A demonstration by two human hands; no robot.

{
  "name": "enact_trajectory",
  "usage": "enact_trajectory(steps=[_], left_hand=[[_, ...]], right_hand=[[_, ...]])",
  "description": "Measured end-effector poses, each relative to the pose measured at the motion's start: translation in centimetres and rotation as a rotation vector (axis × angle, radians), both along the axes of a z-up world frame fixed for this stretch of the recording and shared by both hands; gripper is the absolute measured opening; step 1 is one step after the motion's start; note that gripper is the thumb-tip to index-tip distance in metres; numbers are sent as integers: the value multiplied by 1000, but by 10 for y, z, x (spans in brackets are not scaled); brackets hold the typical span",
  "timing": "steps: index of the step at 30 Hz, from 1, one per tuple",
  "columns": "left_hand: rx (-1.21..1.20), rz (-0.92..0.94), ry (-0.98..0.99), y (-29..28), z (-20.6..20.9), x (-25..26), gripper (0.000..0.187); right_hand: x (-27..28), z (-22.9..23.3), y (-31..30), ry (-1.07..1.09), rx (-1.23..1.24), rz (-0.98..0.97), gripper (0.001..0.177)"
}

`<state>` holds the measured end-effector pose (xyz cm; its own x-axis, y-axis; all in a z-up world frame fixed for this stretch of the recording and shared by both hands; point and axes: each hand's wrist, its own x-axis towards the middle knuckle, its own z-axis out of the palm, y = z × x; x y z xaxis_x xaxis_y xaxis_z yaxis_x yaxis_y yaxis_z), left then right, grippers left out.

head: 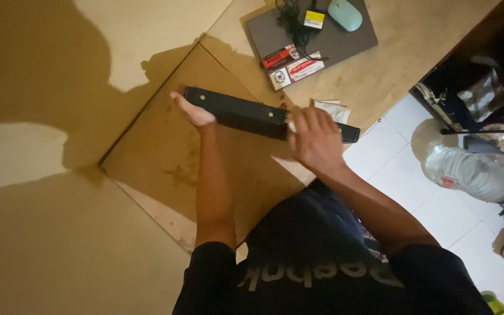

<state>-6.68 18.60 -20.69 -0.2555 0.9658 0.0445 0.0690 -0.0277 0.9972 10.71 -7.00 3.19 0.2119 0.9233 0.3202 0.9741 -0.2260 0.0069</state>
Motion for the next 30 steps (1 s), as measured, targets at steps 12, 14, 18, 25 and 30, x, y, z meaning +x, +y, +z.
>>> enact_trajectory(steps=[12,14,18,25,30], left_hand=[[-65,74,-536,-1,35,8,45],[-91,31,-414,17,10,-20,54],[-62,-58,-270,47,-47,-35,67],[-376,-288,145,60,-11,-27,112],[-71,-491,-86,51,35,-10,75]], right_hand=[[33,-26,-63,-7,270,-84,29],[30,-18,-51,-33,224,-64,29],[15,-4,-15,2,74,18,38],[-24,-23,88,-59,168,168,38],[-54,-35,157,-182,275,277,47]])
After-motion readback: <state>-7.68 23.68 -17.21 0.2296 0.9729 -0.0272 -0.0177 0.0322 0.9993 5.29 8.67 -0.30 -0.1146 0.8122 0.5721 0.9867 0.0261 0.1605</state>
